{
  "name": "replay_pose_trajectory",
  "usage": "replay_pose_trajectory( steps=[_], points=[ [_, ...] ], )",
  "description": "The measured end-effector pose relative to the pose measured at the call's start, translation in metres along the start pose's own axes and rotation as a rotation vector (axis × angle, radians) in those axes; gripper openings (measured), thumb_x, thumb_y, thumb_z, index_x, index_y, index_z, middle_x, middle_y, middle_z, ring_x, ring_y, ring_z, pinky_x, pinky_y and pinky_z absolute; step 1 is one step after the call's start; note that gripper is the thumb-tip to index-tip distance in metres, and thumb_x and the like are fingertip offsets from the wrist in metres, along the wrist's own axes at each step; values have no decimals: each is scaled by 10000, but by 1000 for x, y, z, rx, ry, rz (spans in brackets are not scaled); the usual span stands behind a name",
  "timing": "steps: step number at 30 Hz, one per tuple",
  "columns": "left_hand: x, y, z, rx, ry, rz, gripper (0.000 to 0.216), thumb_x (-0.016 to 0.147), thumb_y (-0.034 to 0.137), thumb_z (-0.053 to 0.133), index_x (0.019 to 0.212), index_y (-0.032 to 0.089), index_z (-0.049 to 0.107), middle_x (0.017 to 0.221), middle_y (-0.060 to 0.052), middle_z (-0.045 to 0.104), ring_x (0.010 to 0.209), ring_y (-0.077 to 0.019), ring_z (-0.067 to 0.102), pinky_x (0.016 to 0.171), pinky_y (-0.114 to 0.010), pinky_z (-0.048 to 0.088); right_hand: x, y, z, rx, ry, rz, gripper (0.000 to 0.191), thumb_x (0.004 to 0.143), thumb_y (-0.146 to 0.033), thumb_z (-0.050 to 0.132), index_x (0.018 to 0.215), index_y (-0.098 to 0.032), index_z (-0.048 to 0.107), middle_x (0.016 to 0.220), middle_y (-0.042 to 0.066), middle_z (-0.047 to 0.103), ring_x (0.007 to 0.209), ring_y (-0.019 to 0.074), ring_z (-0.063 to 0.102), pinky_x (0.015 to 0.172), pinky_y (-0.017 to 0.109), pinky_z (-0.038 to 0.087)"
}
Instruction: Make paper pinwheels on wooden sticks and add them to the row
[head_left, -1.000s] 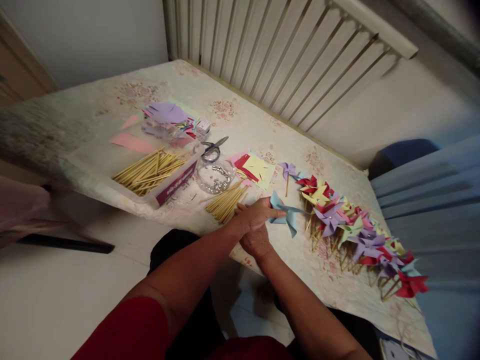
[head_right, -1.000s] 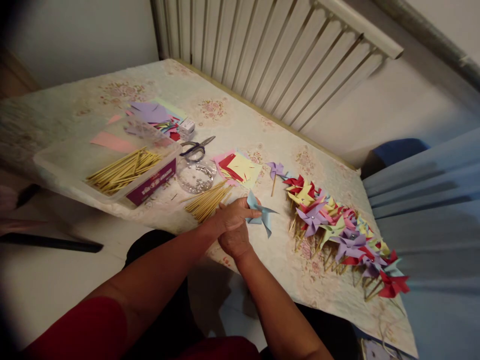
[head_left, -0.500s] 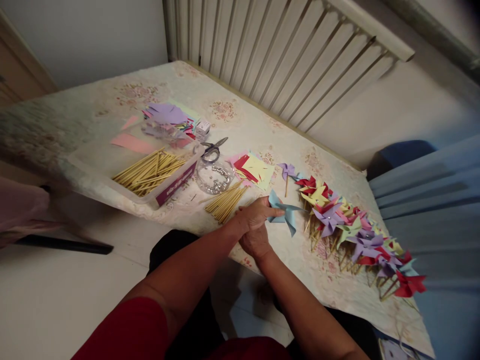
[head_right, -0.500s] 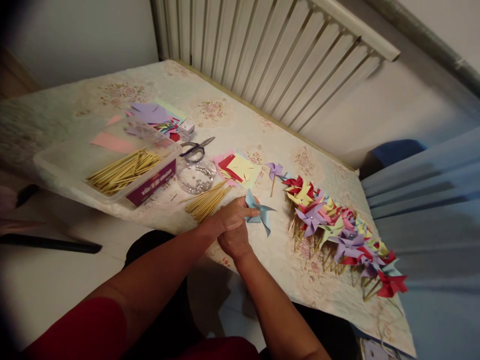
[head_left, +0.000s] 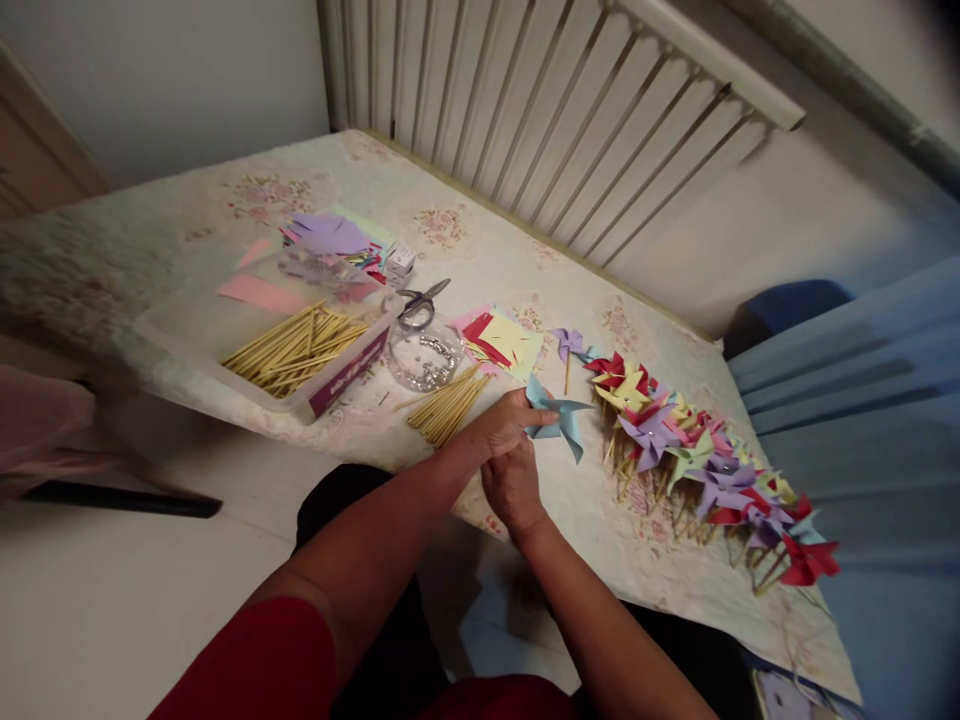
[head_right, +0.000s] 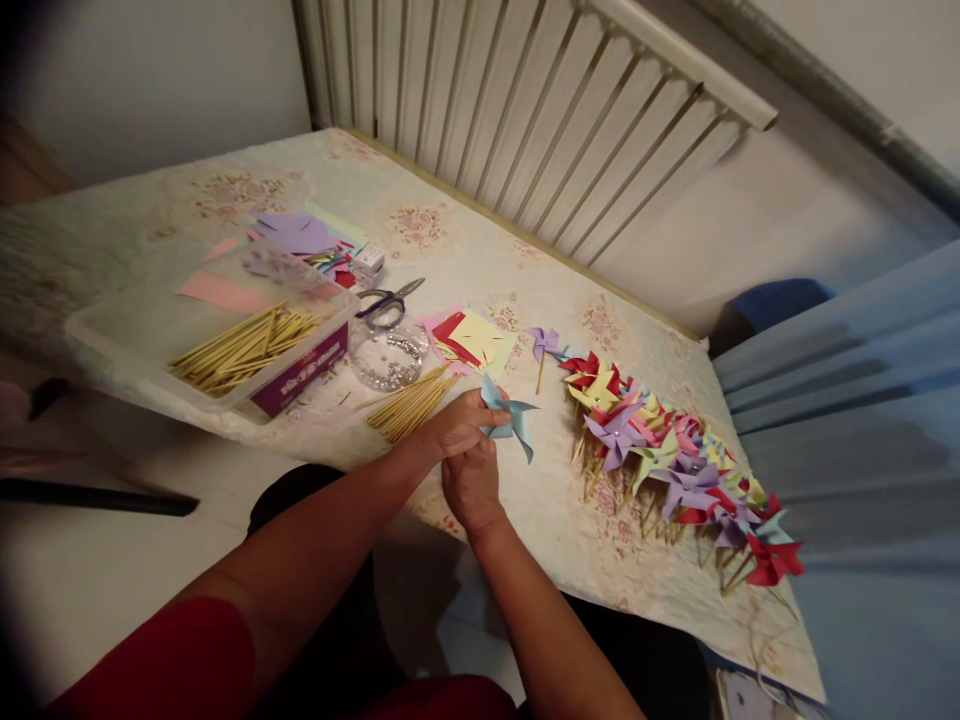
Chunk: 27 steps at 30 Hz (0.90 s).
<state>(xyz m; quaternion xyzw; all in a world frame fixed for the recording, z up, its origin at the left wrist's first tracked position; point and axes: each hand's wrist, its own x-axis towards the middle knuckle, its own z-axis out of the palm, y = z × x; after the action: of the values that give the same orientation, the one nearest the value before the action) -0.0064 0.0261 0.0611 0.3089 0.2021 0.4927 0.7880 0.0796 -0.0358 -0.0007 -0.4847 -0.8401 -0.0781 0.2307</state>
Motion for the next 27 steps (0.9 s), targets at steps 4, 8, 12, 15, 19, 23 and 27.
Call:
replay_pose_trajectory(
  steps=[4, 8, 12, 15, 19, 23, 27],
  points=[
    [2, 0, 0, -53, -13, -50, 416, 472, 223, 873, 779, 128, 608, 685, 32, 600, 630, -77, 515, 658, -238, 375, -12, 2, -12, -87, -17, 39, 237, 934, -177, 462, 1004, -169, 689, 908, 106, 615, 849, 234, 482, 738, 367, 398],
    [5, -2, -2, -95, -37, -85, 424, 472, 231, 885, 762, 121, 596, 652, 30, 597, 589, -75, 522, 612, -239, 367, -23, 4, -28, -130, -96, 64, 201, 924, -164, 503, 813, -185, 670, 803, 75, 587, 808, 224, 453, 737, 356, 367],
    [9, -2, -6, -131, -49, -65, 386, 476, 205, 891, 731, 124, 613, 649, 11, 621, 586, -83, 545, 599, -241, 387, -35, 3, -40, -148, -187, 115, 203, 917, -138, 476, 787, -180, 627, 784, 78, 576, 798, 229, 465, 743, 357, 380],
    [11, -1, -7, -161, -55, -46, 344, 515, 198, 880, 744, 125, 634, 660, 4, 632, 581, -84, 550, 591, -242, 407, -46, 5, -48, -100, -207, 207, 193, 890, -131, 456, 775, -189, 600, 780, 77, 575, 782, 224, 491, 713, 338, 399],
    [13, 3, -7, -191, 18, -24, 335, 566, 191, 860, 829, 134, 661, 730, -10, 670, 625, -97, 583, 607, -243, 445, -58, 17, -58, 114, -105, 543, 130, 812, -169, 469, 755, -193, 583, 727, 46, 581, 688, 189, 511, 643, 305, 400],
    [15, 2, -7, -189, 83, -25, 325, 583, 181, 853, 830, 148, 644, 744, 9, 665, 643, -93, 594, 626, -241, 475, -56, 31, -72, 527, 10, 974, 81, 739, -265, 519, 727, -197, 562, 589, -20, 529, 542, 148, 469, 525, 267, 364],
    [16, 0, -8, -177, 89, -22, 322, 583, 173, 851, 820, 141, 635, 755, 15, 659, 649, -89, 596, 626, -239, 484, -43, 32, -88, 891, 172, 1123, 148, 707, -293, 570, 816, -194, 566, 534, -68, 509, 447, 100, 400, 446, 220, 293]
  ],
)
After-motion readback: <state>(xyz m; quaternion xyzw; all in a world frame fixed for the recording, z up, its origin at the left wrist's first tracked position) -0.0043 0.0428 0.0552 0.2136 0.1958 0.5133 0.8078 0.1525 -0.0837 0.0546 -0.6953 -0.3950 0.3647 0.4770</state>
